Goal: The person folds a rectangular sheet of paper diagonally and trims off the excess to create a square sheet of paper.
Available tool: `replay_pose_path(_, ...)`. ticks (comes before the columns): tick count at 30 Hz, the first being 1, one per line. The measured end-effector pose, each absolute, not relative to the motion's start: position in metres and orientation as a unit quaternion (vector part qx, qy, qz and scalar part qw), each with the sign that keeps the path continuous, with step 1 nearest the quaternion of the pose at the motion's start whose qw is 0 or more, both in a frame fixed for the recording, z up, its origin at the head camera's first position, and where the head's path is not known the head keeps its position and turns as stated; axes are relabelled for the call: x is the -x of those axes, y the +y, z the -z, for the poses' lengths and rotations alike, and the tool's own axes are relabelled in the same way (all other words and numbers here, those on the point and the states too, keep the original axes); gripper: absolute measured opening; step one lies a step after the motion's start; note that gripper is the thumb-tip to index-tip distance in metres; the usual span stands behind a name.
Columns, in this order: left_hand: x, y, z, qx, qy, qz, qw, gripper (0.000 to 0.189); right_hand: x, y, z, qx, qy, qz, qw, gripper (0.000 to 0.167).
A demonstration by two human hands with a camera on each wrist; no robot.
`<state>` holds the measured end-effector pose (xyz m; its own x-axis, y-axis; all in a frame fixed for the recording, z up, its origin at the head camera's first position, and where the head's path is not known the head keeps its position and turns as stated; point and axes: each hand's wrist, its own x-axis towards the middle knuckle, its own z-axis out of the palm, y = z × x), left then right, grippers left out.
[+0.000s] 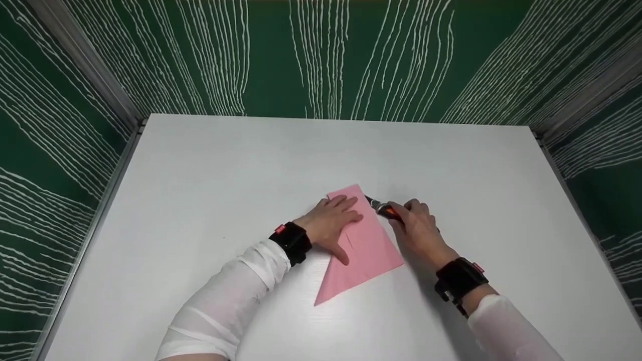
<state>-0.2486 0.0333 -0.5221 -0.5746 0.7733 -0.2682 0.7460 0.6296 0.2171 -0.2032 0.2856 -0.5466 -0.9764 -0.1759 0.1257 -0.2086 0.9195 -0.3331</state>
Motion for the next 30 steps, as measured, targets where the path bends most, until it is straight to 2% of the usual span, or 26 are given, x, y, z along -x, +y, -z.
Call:
replay_pose_path(12, 0.249, 0.033, 0.527, -0.431, 0.884, -0.026, 0.176, 0.112, 0.215, 0.281, 0.545, -0.095, -0.980, -0.168, 0.043, 0.039)
replay_pose_path(30, 0.246, 0.031, 0.526, -0.441, 0.881, -0.013, 0.172, 0.118, 0.220, 0.271, 0.550, -0.083, -0.981, -0.157, 0.073, 0.038)
